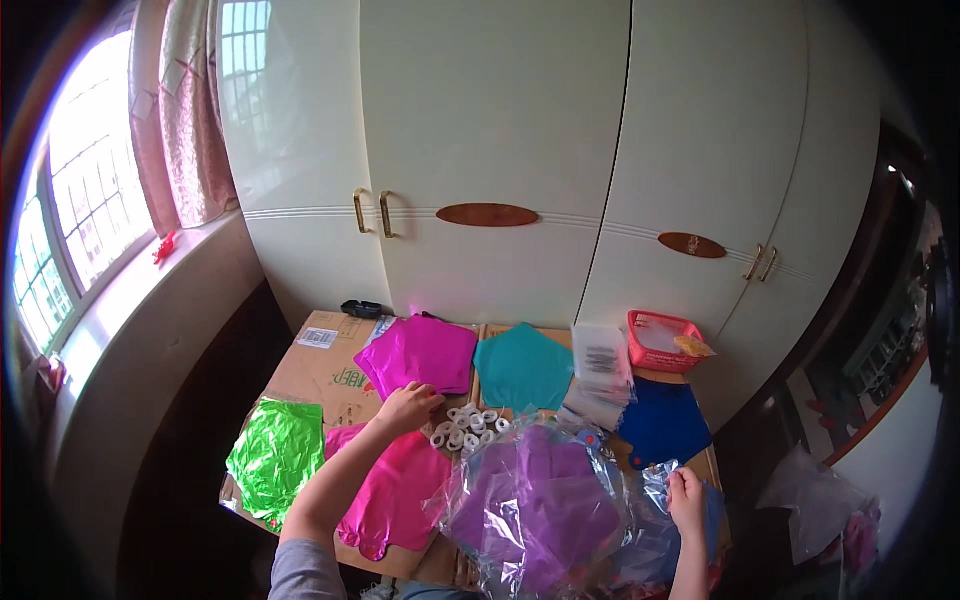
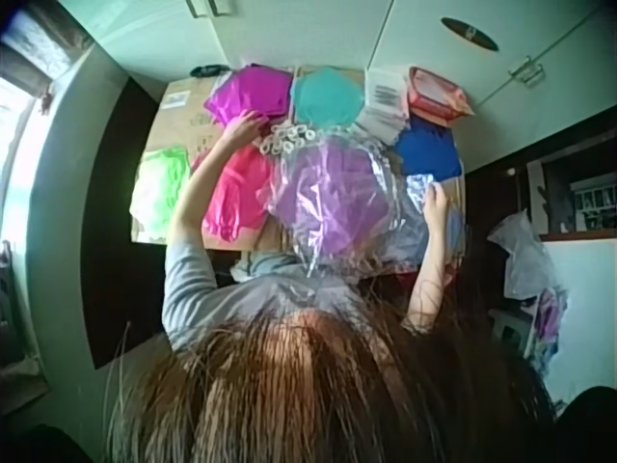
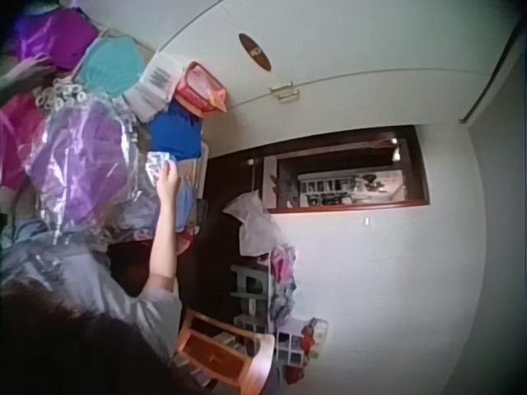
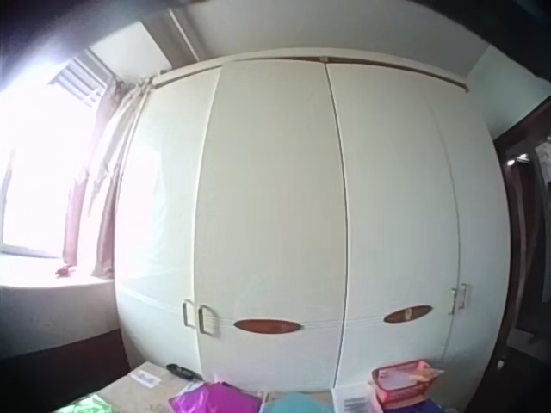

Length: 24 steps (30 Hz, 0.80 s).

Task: Packaging star-shaped colorful balloons into individual plastic bags.

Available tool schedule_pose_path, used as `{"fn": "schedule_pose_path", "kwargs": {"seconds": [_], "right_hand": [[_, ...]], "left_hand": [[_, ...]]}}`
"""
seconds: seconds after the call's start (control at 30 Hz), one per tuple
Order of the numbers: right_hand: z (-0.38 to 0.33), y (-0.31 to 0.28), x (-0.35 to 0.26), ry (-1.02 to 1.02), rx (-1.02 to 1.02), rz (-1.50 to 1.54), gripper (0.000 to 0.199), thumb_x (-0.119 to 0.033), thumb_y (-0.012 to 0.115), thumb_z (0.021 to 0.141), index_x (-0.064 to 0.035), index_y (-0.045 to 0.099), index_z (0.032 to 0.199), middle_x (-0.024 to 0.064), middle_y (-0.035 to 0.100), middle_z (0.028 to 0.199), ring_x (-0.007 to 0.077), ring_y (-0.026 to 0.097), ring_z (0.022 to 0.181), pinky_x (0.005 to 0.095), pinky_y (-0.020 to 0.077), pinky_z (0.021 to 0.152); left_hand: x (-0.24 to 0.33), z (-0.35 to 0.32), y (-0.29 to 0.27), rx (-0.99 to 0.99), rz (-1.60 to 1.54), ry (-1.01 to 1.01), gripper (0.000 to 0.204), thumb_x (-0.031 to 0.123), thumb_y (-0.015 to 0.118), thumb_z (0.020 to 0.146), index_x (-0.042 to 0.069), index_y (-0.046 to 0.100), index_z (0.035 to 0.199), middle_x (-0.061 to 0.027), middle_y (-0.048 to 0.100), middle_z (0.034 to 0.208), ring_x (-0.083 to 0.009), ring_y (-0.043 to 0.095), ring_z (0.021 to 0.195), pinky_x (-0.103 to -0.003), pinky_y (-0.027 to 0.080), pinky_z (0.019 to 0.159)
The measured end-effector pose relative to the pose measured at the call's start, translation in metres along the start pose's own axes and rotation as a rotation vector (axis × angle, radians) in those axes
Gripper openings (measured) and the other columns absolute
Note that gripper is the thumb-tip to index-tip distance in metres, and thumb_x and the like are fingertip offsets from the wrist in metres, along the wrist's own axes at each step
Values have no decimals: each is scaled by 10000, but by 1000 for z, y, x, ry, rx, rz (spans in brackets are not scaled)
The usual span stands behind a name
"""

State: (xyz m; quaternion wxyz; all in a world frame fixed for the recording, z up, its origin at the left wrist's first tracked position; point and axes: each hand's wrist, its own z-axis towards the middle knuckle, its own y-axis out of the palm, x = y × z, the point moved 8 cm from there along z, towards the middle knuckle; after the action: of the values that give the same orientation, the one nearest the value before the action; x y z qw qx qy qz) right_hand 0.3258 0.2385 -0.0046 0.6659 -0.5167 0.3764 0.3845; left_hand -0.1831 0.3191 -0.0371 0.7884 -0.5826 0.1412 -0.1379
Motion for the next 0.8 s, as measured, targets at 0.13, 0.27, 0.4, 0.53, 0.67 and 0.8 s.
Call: {"fn": "schedule_pose_path", "kwargs": {"seconds": [0.13, 0.27, 0.4, 0.53, 0.67, 0.8], "right_hand": [[-1, 8, -3, -8, -13, 27, 196, -157, 480, 939, -32, 538, 799, -28, 456, 540, 39, 418, 433, 200, 321, 390], [-1, 10, -2, -21, -21, 22, 194, -149, 487, 933, -28, 544, 793, -22, 469, 544, 47, 433, 448, 208, 333, 406], [0, 8, -6, -1, -15, 33, 178, -133, 503, 920, -22, 558, 792, -13, 485, 550, 61, 459, 477, 222, 351, 432], [2, 10, -23, -12, -14, 92, 154, -119, 498, 920, -27, 552, 809, -15, 477, 543, 53, 436, 449, 210, 325, 410], [11, 23, -56, -161, -37, 158, 130, -108, 492, 925, -39, 549, 830, -16, 478, 542, 41, 424, 444, 205, 317, 403], [24, 57, -114, -323, -95, 173, 115, -101, 497, 923, -45, 561, 845, -8, 492, 556, 52, 455, 467, 212, 342, 428]], "left_hand": [[1, 3, 1, 8, 64, 37, 278, 226, 601, 768, 188, 634, 1042, -55, 581, 1047, -252, 577, 968, -337, 528, 702], [1, 4, 0, 30, 110, 8, 223, 223, 585, 780, 193, 641, 994, -47, 588, 983, -255, 596, 909, -342, 537, 653], [-1, 4, -2, -54, 114, -22, 201, 241, 572, 800, 197, 634, 987, -50, 584, 954, -253, 599, 897, -346, 537, 633], [6, 3, -23, -89, 41, -100, 326, 346, 586, 816, 179, 588, 1096, -78, 580, 976, -281, 582, 947, -378, 528, 693], [33, 1, -57, 93, -310, -96, 567, 472, 614, 796, 79, 518, 1193, -129, 566, 1094, -337, 535, 1051, -421, 473, 851], [120, -14, -104, -94, -1114, 132, 764, 418, 679, 796, 7, 340, 1343, -206, 461, 1279, -311, 455, 1196, -398, 379, 980]]}}
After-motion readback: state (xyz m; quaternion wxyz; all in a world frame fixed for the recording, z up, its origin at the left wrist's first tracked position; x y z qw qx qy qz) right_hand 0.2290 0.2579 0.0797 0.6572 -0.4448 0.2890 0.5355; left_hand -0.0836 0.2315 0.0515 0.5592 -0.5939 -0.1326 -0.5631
